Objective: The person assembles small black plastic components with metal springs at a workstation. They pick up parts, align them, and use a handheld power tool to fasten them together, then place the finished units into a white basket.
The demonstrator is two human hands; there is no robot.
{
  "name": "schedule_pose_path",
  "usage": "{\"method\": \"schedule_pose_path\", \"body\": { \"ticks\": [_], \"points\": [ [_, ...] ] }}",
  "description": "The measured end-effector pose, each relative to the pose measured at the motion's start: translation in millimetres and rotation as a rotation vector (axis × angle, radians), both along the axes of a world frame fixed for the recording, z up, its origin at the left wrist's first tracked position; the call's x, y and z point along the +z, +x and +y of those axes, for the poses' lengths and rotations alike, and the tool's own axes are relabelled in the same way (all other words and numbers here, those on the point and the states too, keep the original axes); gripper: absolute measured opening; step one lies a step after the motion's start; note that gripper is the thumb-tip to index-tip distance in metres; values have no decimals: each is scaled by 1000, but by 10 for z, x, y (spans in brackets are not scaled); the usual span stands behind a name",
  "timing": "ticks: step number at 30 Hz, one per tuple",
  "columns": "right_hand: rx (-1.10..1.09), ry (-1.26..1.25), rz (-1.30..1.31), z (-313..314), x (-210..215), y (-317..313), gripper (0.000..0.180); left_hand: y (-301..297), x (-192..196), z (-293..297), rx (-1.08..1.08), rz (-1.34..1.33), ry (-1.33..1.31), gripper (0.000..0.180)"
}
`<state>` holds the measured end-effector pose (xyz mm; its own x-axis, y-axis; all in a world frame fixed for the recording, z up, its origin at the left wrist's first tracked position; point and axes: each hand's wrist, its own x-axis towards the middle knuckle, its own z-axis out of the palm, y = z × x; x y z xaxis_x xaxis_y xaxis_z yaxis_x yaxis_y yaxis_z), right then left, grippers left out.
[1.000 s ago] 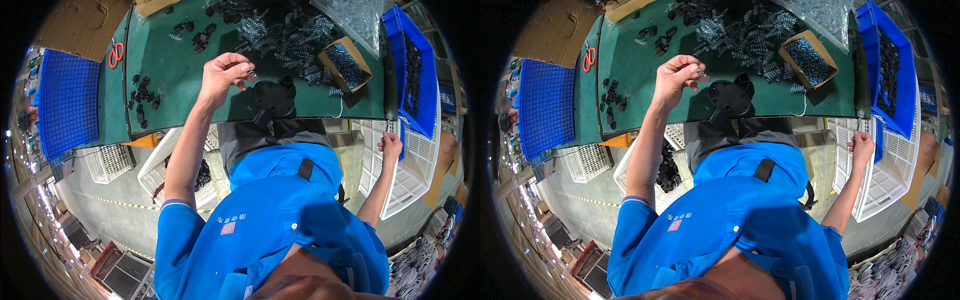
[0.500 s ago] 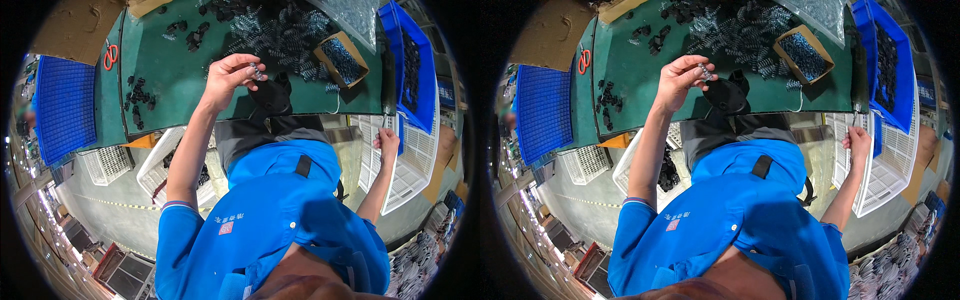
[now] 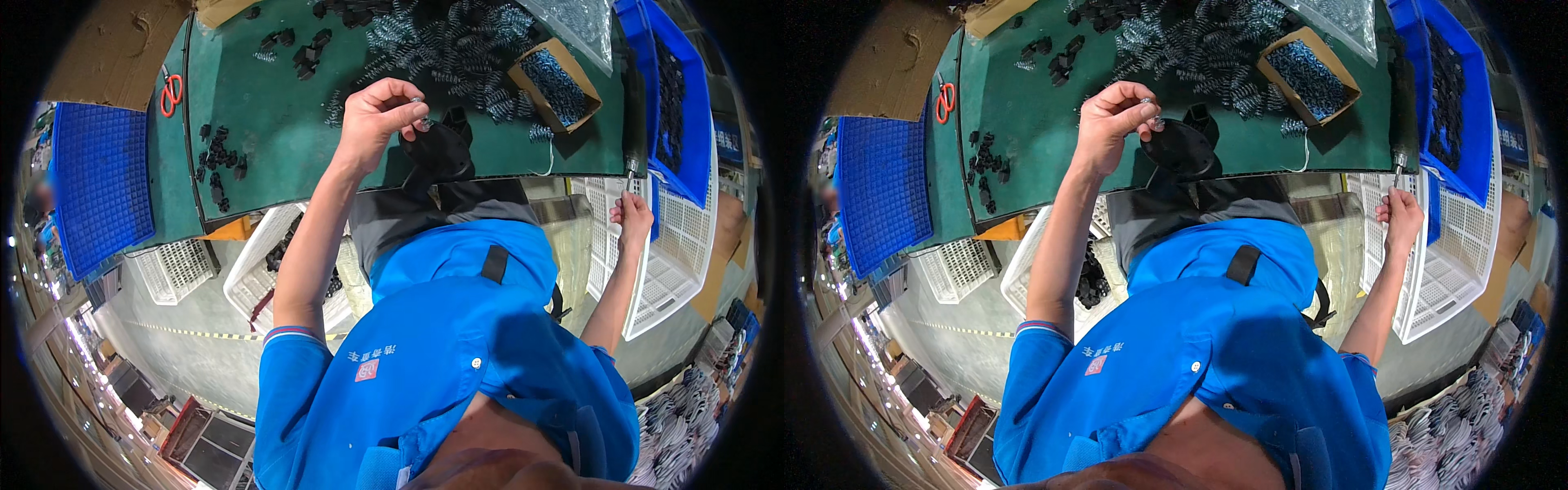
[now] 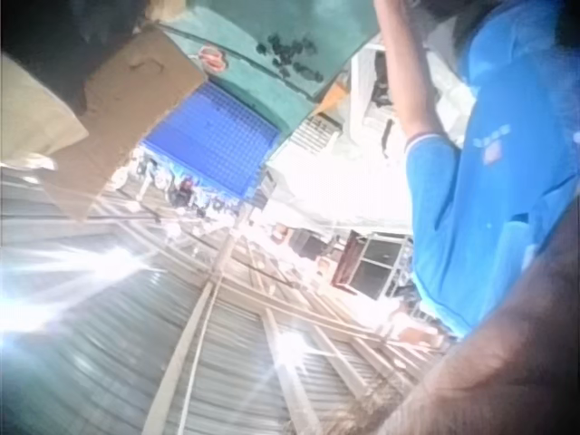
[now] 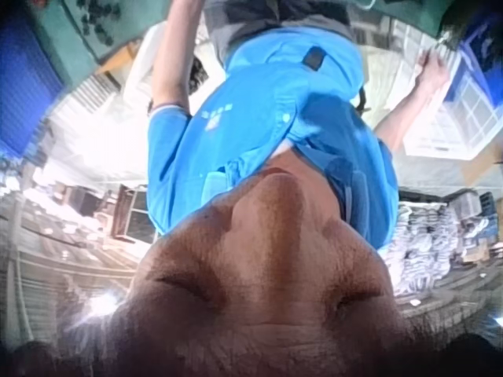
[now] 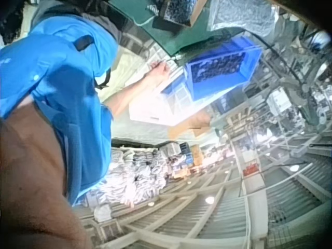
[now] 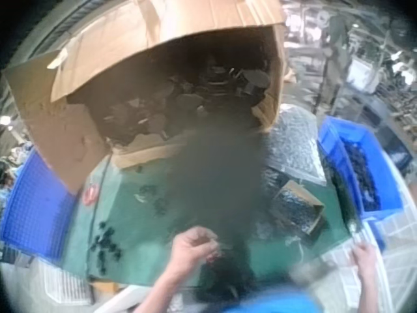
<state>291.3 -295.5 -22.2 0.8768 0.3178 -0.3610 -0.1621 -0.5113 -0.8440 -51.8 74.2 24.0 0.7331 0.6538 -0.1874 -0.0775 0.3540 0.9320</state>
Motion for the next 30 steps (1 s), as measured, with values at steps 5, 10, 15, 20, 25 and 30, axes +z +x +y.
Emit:
{"method": "schedule_pose_path", "body": {
  "ticks": [5,10,15,20,25,30],
  "points": [
    [-118,273,71,10,-210,-42,22,47,43,-35,22,50,54,14],
    [-8,-117,-717,291,93,-161,24,52,33,-94,83,45,65,14],
    [367,422,-436,1456,1037,-938,29,142,212,-254,105,-97,-23,16],
    [926,500,421,2376,834,-1708,22,199,341,-388,197,-185,58,18],
    [852,500,270,2521,824,-1908,17,82,301,-395,339,-194,68,14],
    [953,665,-254,2706,752,-1773,4,187,386,-320,322,-130,48,12]
  ]
}}
